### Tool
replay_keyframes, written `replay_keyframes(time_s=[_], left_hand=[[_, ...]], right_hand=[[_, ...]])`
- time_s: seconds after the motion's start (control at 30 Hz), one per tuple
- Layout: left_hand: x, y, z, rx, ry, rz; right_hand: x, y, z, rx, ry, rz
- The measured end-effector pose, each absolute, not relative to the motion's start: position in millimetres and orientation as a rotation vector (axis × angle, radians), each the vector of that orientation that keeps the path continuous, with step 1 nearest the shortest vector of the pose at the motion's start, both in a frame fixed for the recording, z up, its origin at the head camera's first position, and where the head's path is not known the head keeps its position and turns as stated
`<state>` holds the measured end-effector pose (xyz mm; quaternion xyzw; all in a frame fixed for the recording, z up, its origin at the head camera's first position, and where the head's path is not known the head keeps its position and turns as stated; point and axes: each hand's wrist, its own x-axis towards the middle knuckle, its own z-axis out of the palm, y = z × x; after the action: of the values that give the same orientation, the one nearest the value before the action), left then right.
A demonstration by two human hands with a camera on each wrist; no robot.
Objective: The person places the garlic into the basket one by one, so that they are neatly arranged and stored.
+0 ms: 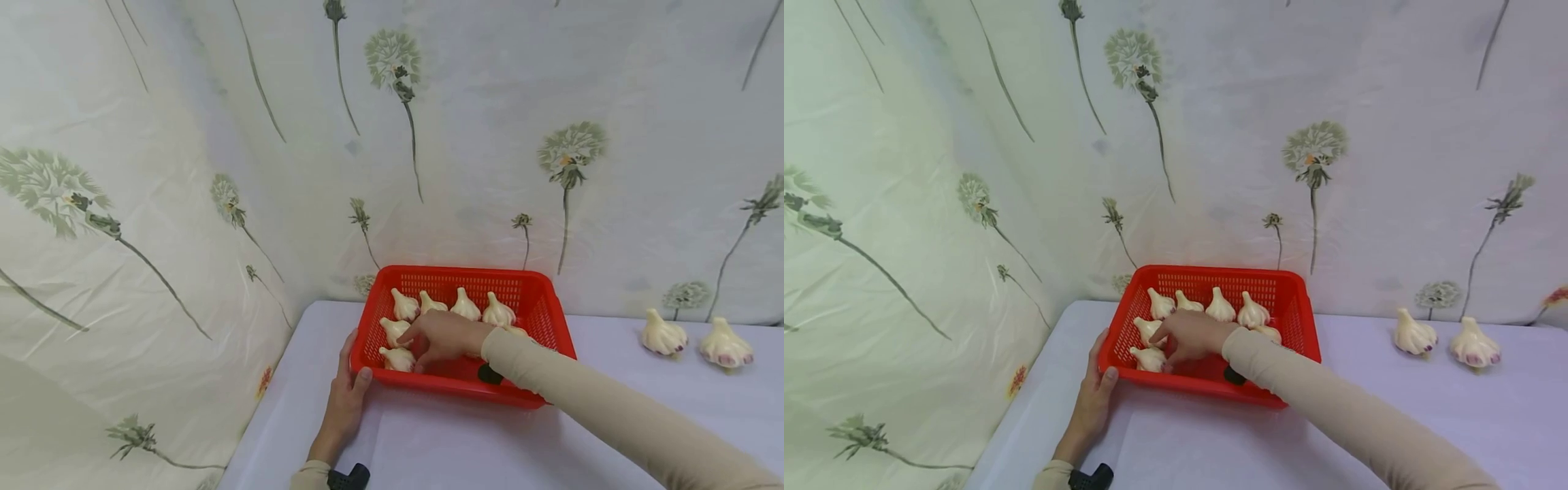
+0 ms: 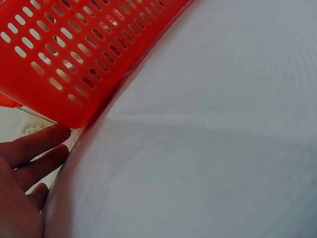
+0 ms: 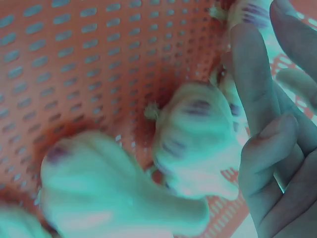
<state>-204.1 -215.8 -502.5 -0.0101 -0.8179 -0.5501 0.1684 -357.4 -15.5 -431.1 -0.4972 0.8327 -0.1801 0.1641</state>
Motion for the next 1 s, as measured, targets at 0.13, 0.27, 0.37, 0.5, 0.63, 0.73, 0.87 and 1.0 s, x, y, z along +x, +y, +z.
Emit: replay_keyframes(time_s=[0.13, 0.27, 0.37, 0.5, 0.63, 0.73, 0.87, 1.0], left_hand=[[-211.8, -218.2, -519.6, -0.002, -2.333, -1.56], [-220.1, -222.8, -537.3, 0.0, -2.329, -1.555], [-219.8, -223.2, -537.4, 0.004, -2.328, -1.556], [-219.8, -223.5, -537.5, 0.014, -2.328, -1.561], [-220.7, -221.1, -537.0, 0.01, -2.324, -1.58], [-219.9, -219.7, -537.2, 0.022, -2.326, -1.579], [-218.8, -220.3, -538.3, 0.042, -2.34, -1.55], [-218.6, -220.6, -537.7, 0.037, -2.345, -1.555]], right_hand=[[-357.5, 1.5, -418.4, -1.369, 2.365, -0.55], [-358.9, 23.2, -406.3, -1.353, 2.378, -0.58], [-358.7, 41.0, -396.9, -1.316, 2.399, -0.608], [-360.0, 64.6, -382.0, -1.281, 2.471, -0.618], [-365.8, 93.4, -370.6, -1.274, 2.592, -0.619], [-372.3, 116.6, -369.6, -1.258, 2.746, -0.638], [-379.5, 147.3, -375.5, -1.099, 3.025, -0.674], [-381.7, 180.3, -381.3, -0.856, 3.211, -0.72]])
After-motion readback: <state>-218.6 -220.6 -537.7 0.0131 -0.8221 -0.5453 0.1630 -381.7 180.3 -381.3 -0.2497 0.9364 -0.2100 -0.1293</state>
